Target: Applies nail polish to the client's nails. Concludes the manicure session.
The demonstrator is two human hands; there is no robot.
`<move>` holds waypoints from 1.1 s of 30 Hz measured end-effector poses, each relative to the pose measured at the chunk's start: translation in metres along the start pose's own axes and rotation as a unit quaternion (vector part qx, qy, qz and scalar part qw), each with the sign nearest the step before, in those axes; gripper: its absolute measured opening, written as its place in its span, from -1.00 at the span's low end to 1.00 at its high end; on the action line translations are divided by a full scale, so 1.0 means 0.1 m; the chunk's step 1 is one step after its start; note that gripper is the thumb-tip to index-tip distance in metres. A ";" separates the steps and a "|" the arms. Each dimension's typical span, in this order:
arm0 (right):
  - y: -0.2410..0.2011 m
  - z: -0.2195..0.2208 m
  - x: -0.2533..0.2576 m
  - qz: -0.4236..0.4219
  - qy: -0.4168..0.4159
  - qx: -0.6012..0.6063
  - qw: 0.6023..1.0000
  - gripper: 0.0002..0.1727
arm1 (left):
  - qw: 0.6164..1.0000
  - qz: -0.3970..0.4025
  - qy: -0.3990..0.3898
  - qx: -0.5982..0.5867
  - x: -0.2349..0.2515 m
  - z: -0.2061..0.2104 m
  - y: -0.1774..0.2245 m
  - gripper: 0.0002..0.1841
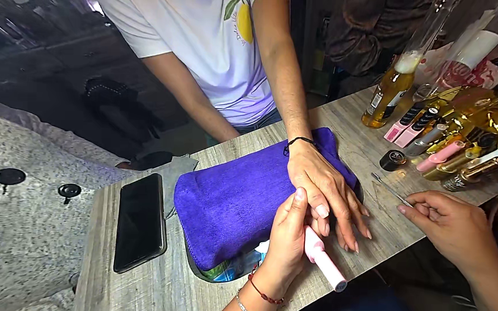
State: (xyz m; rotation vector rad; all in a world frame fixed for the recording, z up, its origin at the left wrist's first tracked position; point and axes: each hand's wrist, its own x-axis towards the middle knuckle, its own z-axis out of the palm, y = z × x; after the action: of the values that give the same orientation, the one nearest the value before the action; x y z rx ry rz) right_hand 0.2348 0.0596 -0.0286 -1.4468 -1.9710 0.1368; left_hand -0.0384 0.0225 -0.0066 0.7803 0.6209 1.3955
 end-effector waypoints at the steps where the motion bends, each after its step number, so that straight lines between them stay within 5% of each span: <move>1: 0.01 0.01 0.00 0.003 -0.002 0.000 1.000 -0.70 | 1.000 -0.002 0.001 -0.002 0.00 0.00 0.00 -0.45; 12: 0.11 0.08 0.00 0.000 0.012 0.032 0.999 -0.53 | 0.996 0.003 0.084 -0.015 -0.16 0.05 0.02 -0.41; 18: 0.13 0.11 -0.11 -0.007 0.112 0.204 0.973 -0.67 | 0.980 -0.007 0.184 -0.080 -0.53 0.14 -0.02 -0.43; 23: -0.51 -0.17 -0.35 -0.143 -0.018 0.323 0.936 -0.78 | 0.969 0.001 0.244 -0.049 -0.80 0.32 -0.13 -0.41; 26: -0.96 -0.23 -0.44 -0.282 -0.131 0.394 0.865 -0.73 | 0.961 0.038 0.273 -0.026 -0.84 0.40 -0.19 -0.43; 29: -1.09 -0.17 -0.40 -0.381 -0.137 0.371 0.836 -0.77 | 0.952 0.066 0.299 -0.014 -0.85 0.49 -0.26 -0.44; 33: -1.02 -0.18 -0.29 -0.401 -0.112 0.321 0.851 -0.85 | 0.966 0.065 0.247 0.051 -0.96 0.51 -0.32 -0.46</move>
State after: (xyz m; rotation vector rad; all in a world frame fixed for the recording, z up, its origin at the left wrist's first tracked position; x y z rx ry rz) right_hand 0.1679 -0.0098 0.0185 -0.1378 -2.2424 0.5406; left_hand 0.0127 -0.0793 -0.0067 0.5583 1.0491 1.7054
